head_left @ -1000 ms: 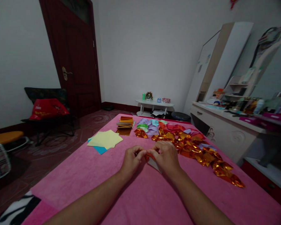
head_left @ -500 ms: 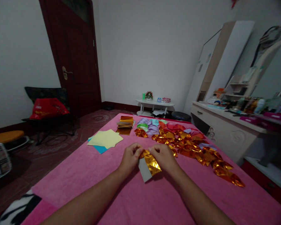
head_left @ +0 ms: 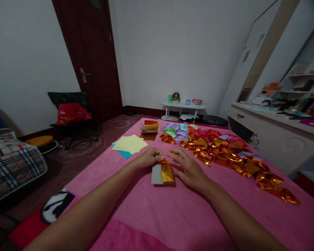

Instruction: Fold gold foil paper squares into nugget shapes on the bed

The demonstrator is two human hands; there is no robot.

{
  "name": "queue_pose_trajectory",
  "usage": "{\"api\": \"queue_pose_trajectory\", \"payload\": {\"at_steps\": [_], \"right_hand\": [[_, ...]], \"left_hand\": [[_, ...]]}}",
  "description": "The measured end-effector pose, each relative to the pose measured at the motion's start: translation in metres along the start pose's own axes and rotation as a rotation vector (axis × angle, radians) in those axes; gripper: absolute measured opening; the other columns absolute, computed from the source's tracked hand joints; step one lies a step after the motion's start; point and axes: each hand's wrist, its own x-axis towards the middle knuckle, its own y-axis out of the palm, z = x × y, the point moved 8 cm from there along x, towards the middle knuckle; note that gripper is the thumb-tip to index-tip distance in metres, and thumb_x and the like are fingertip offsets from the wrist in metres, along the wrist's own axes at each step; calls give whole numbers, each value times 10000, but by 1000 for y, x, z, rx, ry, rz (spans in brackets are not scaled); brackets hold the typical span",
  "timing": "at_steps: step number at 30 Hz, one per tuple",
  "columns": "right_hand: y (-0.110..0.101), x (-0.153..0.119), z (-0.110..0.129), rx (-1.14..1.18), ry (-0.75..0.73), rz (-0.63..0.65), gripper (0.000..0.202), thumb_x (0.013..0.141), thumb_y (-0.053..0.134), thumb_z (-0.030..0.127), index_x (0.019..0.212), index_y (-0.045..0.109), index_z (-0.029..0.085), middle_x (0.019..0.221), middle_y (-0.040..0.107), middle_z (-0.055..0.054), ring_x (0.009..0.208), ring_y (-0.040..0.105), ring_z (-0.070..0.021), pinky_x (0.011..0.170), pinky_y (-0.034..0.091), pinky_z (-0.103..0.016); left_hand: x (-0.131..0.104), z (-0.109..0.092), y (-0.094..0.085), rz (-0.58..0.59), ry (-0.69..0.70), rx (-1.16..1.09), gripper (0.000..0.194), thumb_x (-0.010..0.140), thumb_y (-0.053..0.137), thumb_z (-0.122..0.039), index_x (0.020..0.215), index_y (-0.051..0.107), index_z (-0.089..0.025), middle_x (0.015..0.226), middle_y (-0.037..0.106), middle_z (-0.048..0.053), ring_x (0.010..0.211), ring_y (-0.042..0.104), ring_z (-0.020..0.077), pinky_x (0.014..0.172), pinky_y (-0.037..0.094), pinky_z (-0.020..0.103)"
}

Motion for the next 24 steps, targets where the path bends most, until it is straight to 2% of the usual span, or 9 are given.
{"api": "queue_pose_trajectory", "payload": {"at_steps": [3, 6, 12, 16, 20, 24], "right_hand": [[3, -6, 10, -47, -75, -1, 560, 780, 578, 58, 1283, 494, 292, 1318, 476, -64, 1199, 463, -208, 967, 442, -405], [5, -12, 21, -41, -157, 18, 435, 811, 572, 75, 1205, 553, 259, 1222, 539, -73, 1120, 507, -202, 926, 459, -379], [12, -22, 39, -65, -308, 102, 249, 861, 495, 75, 1023, 633, 204, 1020, 623, -65, 938, 545, -181, 792, 458, -329], [13, -28, 35, -73, -299, 91, 199, 872, 487, 102, 938, 653, 190, 951, 631, -68, 863, 539, -172, 729, 437, -311], [18, -32, 28, -76, -245, 119, 207, 898, 474, 140, 934, 672, 191, 886, 631, -62, 801, 534, -158, 691, 420, -296], [21, -31, 23, -16, -187, 138, 204, 910, 487, 189, 920, 690, 204, 858, 644, -52, 780, 547, -151, 683, 429, -286]], "left_hand": [[1, -1, 0, 50, -18, 94, 433, 671, 680, -520, 694, 579, -99, 583, 488, -21, 497, 375, 64, 481, 277, 199], [3, -3, 5, 132, -21, 137, 437, 694, 659, -529, 708, 590, -98, 598, 504, -16, 517, 388, 69, 493, 294, 200], [17, -10, 24, 303, 48, 196, 373, 764, 609, -462, 731, 610, -91, 647, 548, -1, 564, 430, 78, 532, 334, 195], [23, -18, 38, 344, 86, 285, 273, 792, 593, -349, 729, 622, -85, 659, 580, 4, 568, 449, 77, 530, 337, 184], [23, -28, 45, 317, 167, 398, 189, 791, 598, -260, 732, 655, -90, 665, 631, 20, 565, 493, 89, 535, 351, 187], [22, -35, 49, 286, 266, 429, 153, 795, 615, -240, 757, 692, -113, 708, 675, 38, 621, 565, 117, 592, 387, 195]]}}
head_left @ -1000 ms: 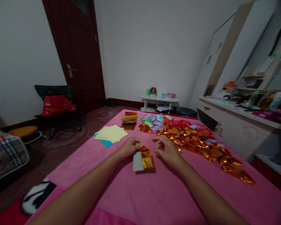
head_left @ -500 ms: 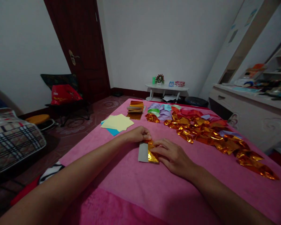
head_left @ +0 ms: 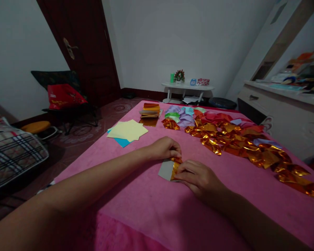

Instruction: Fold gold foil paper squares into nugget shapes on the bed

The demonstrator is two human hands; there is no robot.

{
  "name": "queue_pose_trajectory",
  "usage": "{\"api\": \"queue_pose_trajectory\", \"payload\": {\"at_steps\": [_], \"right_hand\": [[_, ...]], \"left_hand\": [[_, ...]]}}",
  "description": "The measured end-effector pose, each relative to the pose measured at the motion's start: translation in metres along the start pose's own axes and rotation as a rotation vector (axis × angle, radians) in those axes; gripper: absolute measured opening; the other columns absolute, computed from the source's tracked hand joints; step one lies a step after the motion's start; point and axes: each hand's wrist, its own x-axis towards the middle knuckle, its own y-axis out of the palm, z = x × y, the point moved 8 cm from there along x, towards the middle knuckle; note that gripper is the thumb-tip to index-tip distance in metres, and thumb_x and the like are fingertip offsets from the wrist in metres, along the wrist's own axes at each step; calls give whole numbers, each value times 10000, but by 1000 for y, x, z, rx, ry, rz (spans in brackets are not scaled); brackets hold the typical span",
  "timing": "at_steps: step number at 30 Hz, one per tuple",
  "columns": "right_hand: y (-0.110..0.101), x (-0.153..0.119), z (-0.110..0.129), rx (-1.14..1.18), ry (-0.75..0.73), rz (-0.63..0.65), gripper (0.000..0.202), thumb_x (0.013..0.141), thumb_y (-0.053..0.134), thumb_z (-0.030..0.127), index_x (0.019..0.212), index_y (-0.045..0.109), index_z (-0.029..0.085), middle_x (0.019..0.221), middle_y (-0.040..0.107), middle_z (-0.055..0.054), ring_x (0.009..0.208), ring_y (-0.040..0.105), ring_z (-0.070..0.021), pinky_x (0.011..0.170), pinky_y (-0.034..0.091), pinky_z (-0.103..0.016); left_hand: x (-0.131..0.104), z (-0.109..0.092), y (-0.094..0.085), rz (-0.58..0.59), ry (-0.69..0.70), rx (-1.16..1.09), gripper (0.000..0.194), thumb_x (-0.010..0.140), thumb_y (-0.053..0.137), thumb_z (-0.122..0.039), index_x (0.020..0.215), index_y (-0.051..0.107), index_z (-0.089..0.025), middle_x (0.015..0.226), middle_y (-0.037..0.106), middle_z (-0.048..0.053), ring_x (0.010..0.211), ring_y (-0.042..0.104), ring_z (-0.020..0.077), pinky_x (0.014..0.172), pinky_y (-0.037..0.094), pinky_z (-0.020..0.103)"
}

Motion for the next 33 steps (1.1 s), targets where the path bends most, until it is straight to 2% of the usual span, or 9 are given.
{"api": "queue_pose_trajectory", "payload": {"at_steps": [7, 10, 12, 15, 18, 20, 25, 30, 33], "right_hand": [[3, -6, -17, 165, 182, -28, 185, 883, 532, 221, 928, 711, 231, 806, 609, -36, 785, 557, -160, 703, 447, -289], [7, -9, -24, 226, 291, -14, 176, 880, 537, 236, 851, 710, 217, 778, 579, -27, 752, 546, -152, 664, 429, -271], [8, -9, -26, 280, 341, -7, 202, 887, 518, 225, 792, 695, 207, 778, 580, -23, 747, 547, -147, 662, 422, -265], [9, -9, -28, 345, 410, -7, 222, 885, 503, 201, 750, 678, 203, 769, 594, -18, 739, 554, -144, 665, 417, -265], [10, -9, -32, 347, 501, -35, 186, 855, 528, 180, 740, 671, 213, 767, 618, -12, 733, 566, -148, 656, 413, -267], [12, -10, -36, 325, 580, -44, 136, 816, 562, 165, 745, 662, 224, 764, 635, 2, 713, 576, -146, 637, 411, -263], [15, -14, -44, 262, 750, -62, 56, 756, 598, 177, 777, 599, 229, 647, 621, 40, 570, 555, -127, 543, 383, -244], [14, -12, -41, 196, 724, -54, 54, 737, 604, 167, 725, 597, 219, 660, 628, 25, 579, 551, -128, 535, 366, -245], [15, -11, -40, 179, 702, -50, 65, 742, 602, 154, 742, 611, 219, 688, 634, 21, 603, 558, -128, 556, 382, -247]], "left_hand": [[13, -10, 7, -45, 140, 21, 131, 804, 623, -227, 818, 710, -130, 809, 676, 63, 747, 597, 149, 720, 435, 234], [1, -17, -3, -181, 138, 106, 202, 780, 629, -183, 970, 690, -157, 925, 654, 79, 864, 579, 180, 787, 442, 276], [-18, -25, -8, -248, 132, 141, 225, 813, 534, -123, 981, 677, -165, 951, 644, 81, 915, 567, 184, 826, 440, 298], [-53, -41, -2, -204, 160, 202, 315, 767, 467, -32, 977, 659, -169, 940, 644, 66, 896, 569, 173, 827, 440, 310], [-82, -50, 13, -117, 157, 294, 309, 755, 495, -39, 977, 651, -187, 952, 649, 54, 904, 571, 177, 839, 431, 335], [-93, -53, 18, -124, 153, 327, 299, 794, 488, -62, 1027, 635, -178, 991, 644, 70, 921, 569, 181, 836, 437, 343], [-99, -53, 21, -171, 173, 244, 290, 844, 435, -54, 1057, 600, -159, 1011, 641, 88, 927, 571, 167, 825, 463, 316], [-97, -47, 20, -201, 125, 187, 257, 847, 429, -67, 1044, 574, -146, 912, 633, 81, 835, 561, 165, 747, 469, 299], [-96, -48, 23, -178, 145, 231, 284, 861, 436, -95, 1094, 581, -168, 970, 619, 85, 848, 548, 170, 745, 461, 307]]}}
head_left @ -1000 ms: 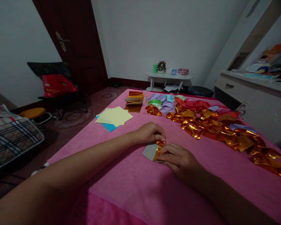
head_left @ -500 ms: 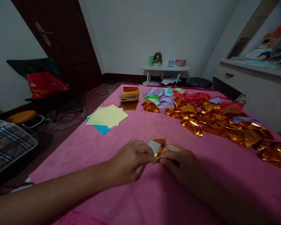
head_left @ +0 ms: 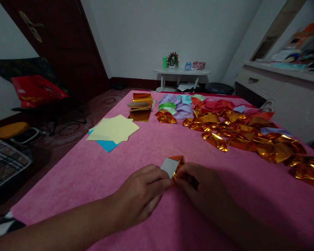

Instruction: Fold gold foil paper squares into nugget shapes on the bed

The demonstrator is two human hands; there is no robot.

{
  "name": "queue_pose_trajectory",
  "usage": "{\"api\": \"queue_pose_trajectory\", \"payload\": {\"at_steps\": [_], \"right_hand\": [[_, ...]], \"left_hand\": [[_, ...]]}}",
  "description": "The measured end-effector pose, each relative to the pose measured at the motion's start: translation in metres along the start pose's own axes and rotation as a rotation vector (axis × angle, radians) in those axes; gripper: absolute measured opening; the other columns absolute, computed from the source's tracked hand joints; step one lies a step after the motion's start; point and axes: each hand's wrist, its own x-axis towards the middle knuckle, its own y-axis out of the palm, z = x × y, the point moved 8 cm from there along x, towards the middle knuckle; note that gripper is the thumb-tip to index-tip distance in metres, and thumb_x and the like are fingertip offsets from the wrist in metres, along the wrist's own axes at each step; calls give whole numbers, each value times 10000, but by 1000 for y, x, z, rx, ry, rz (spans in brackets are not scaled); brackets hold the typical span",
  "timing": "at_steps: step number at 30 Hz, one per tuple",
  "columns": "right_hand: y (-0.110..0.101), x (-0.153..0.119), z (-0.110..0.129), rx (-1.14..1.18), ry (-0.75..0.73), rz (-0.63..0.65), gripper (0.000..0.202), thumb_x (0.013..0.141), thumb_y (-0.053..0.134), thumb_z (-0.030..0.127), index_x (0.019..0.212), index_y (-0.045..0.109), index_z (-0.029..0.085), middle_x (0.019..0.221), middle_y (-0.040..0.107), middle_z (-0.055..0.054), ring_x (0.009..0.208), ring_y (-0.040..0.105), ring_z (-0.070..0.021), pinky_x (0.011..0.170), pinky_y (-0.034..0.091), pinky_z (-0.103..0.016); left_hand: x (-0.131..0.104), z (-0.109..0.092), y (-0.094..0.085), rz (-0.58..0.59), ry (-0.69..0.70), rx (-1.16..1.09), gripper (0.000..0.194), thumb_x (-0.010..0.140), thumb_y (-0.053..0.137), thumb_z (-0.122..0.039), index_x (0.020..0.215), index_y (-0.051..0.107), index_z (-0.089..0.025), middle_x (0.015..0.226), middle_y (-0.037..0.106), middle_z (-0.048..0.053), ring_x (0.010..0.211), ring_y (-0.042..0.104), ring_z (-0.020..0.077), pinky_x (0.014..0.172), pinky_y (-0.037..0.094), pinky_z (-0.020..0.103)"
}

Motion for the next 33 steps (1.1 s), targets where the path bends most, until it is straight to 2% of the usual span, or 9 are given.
{"api": "queue_pose_trajectory", "payload": {"at_steps": [4, 8, 11, 14, 18, 21, 27, 31, 33], "right_hand": [[0, -1, 9, -53, -136, -27, 96, 776, 558, 132, 766, 618, 207, 758, 642, -12, 673, 579, -145, 589, 411, -255], [1, -12, 23, -276, -254, -77, 151, 813, 497, 119, 787, 625, 195, 770, 631, -48, 676, 581, -171, 587, 417, -279], [11, -24, 33, -467, -299, -32, 220, 757, 460, 54, 800, 627, 192, 729, 627, -53, 569, 555, -175, 513, 377, -299], [14, -34, 43, -610, -366, -80, 307, 668, 461, 22, 873, 627, 179, 733, 647, -67, 548, 552, -188, 504, 360, -322], [14, -32, 41, -742, -330, -107, 313, 647, 512, 12, 892, 623, 170, 709, 646, -59, 544, 549, -187, 519, 355, -330], [14, -30, 39, -765, -319, -97, 281, 665, 545, 4, 876, 622, 172, 726, 644, -56, 566, 558, -180, 534, 361, -321], [11, -33, 49, -668, -400, -171, 213, 719, 581, 17, 869, 633, 159, 741, 637, -52, 594, 573, -174, 513, 368, -293], [19, -26, 47, -649, -375, -44, 204, 747, 561, 15, 871, 632, 160, 795, 652, -62, 636, 586, -166, 512, 371, -270], [22, -23, 47, -650, -367, 20, 187, 779, 536, 29, 875, 627, 162, 801, 648, -64, 650, 583, -160, 514, 365, -263]], "left_hand": [[2, -1, 2, 19, -2, 74, 251, 883, 436, -139, 1052, 617, -175, 1020, 608, 93, 882, 555, 177, 748, 472, 309], [4, -11, 4, 40, 77, 203, 267, 914, 387, -149, 1057, 612, -150, 1067, 623, 116, 904, 569, 186, 766, 496, 323], [5, -17, 6, 66, 123, 287, 278, 918, 373, -140, 1051, 617, -142, 1039, 648, 113, 922, 576, 197, 785, 506, 338], [4, -17, 7, 72, 126, 310, 282, 916, 373, -139, 1055, 618, -142, 1044, 654, 111, 919, 584, 196, 789, 512, 340], [3, -15, 10, 70, 126, 288, 274, 911, 378, -124, 1047, 615, -140, 1034, 657, 109, 892, 586, 190, 773, 508, 338], [1, -15, 11, 53, 127, 267, 261, 900, 402, -110, 1058, 609, -126, 1033, 660, 112, 856, 582, 186, 741, 505, 335], [-1, -15, 4, -4, 121, 151, 228, 880, 452, -117, 1027, 624, -144, 1012, 672, 108, 823, 585, 174, 716, 494, 318], [8, -5, -8, -64, 91, 67, 180, 874, 474, -143, 963, 630, -155, 884, 679, 72, 790, 601, 160, 771, 487, 328], [21, 6, -20, -141, 44, 37, 227, 882, 453, -158, 1037, 618, -159, 950, 671, 86, 881, 604, 177, 819, 486, 343]]}}
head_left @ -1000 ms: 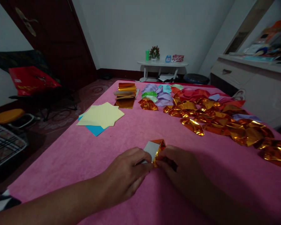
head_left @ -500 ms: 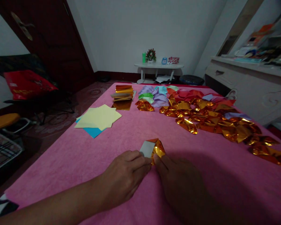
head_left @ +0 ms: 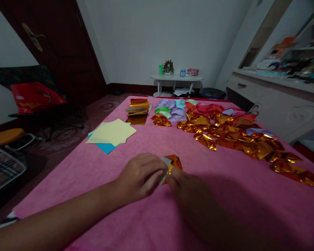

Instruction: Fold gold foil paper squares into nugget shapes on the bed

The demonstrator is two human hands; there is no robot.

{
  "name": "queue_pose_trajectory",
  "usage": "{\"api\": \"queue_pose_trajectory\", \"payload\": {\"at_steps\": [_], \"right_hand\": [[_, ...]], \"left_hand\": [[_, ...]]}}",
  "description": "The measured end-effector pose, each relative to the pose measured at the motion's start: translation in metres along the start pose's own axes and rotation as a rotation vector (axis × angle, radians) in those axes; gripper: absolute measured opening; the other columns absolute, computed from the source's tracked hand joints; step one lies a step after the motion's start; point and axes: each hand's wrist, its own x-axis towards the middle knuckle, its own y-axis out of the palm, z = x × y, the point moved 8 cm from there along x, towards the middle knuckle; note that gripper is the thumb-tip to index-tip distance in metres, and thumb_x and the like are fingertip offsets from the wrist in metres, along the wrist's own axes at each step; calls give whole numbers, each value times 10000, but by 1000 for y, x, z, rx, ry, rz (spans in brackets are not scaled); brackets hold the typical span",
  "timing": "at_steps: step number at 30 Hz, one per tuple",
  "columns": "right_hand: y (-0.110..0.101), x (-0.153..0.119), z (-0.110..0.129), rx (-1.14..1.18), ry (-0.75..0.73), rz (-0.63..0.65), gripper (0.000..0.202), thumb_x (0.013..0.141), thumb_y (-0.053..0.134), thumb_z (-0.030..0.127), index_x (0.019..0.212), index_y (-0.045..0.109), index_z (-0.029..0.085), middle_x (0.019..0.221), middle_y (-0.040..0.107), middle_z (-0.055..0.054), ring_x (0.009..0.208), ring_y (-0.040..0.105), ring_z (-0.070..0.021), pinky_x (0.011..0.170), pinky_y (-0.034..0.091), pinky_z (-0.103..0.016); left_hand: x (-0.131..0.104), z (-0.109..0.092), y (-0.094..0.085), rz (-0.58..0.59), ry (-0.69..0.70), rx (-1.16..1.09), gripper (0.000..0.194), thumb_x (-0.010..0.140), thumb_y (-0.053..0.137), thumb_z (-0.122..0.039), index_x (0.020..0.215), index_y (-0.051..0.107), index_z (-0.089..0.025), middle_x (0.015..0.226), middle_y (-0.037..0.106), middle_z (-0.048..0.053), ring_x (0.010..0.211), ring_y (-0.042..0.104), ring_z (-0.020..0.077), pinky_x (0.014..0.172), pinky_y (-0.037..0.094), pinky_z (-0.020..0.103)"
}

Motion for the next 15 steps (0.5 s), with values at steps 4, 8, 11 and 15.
{"api": "queue_pose_trajectory", "payload": {"at_steps": [4, 8, 11, 15], "right_hand": [[0, 2, -4, 17, 27, 71, 189, 831, 476, 36, 808, 610, 169, 751, 620, -44, 602, 546, -138, 501, 317, -261], [-3, 0, -3, 47, -21, 27, 173, 824, 505, 41, 797, 607, 179, 746, 614, -23, 609, 535, -140, 500, 268, -276], [-4, -2, -8, 83, -37, -36, 177, 851, 491, 71, 781, 598, 193, 754, 612, -4, 602, 524, -124, 496, 246, -273], [-6, -2, -21, 96, -21, -90, 210, 883, 466, 112, 732, 581, 201, 711, 588, 15, 558, 484, -100, 491, 216, -265]], "left_hand": [[35, 21, -2, 6, 16, -115, 391, 866, 414, -96, 1211, 569, -195, 1193, 613, 96, 1127, 539, 199, 978, 430, 394], [55, 32, 20, 261, 54, -315, 446, 810, 375, 10, 1088, 661, -189, 1075, 676, 69, 1014, 606, 159, 933, 467, 340], [56, 38, 24, 301, 51, -369, 470, 767, 363, 55, 1023, 689, -168, 1001, 700, 65, 950, 626, 144, 896, 482, 312], [51, 42, 21, 262, 74, -327, 408, 747, 403, 60, 913, 712, -149, 942, 710, 73, 912, 627, 150, 864, 487, 306]]}}
